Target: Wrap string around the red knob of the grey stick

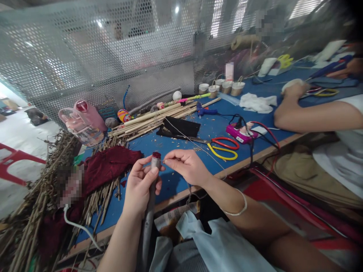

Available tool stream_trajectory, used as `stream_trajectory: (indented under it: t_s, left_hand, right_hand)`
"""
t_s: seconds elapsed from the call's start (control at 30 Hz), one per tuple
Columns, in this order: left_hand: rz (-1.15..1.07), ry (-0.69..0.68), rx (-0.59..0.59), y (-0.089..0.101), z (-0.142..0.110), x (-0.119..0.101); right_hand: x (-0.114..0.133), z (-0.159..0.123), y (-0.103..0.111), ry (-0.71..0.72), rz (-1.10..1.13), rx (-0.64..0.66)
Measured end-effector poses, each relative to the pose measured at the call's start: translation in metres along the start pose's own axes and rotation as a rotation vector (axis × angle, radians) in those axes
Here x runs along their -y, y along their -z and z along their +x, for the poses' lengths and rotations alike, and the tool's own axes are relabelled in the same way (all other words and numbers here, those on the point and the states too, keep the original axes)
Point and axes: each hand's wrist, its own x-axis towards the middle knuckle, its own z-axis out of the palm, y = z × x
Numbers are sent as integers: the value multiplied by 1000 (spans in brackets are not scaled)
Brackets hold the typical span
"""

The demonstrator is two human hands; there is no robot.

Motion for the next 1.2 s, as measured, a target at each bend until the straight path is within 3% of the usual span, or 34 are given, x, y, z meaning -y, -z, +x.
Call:
stream_trajectory:
  t_s: [0.37,0.43,0.57,0.6,0.67,0.77,0.87,0.97,1.2]
  left_hand:
    - [-82,93,118,4,1,0]
    - [-176,134,193,6,3,2]
    - [-324,321,379,7,10,6]
    - [-290,346,374,6,11,6]
    - [-116,293,250,2,11,8]
    - [271,11,-52,-4,5,12]
    - [589,-239,-189,-7,-2,16]
    - [560,-245,-172,-6,-2,13]
    - [182,64,106,-2,4,-13]
  right_hand:
    - [5,-1,-1,-8,104,-27]
    - [3,2,0,-29,177,17]
    - [1,10,4,-65,340,225]
    - [1,11,5,-70,370,230]
    - [1,11,6,-82,394,152]
    - [0,10,3,-117,337,-11]
    - [1,8,-2,-123,296,-40]
    - [4,7,-5,-106,300,5]
    - [2,11,3,-59,325,95]
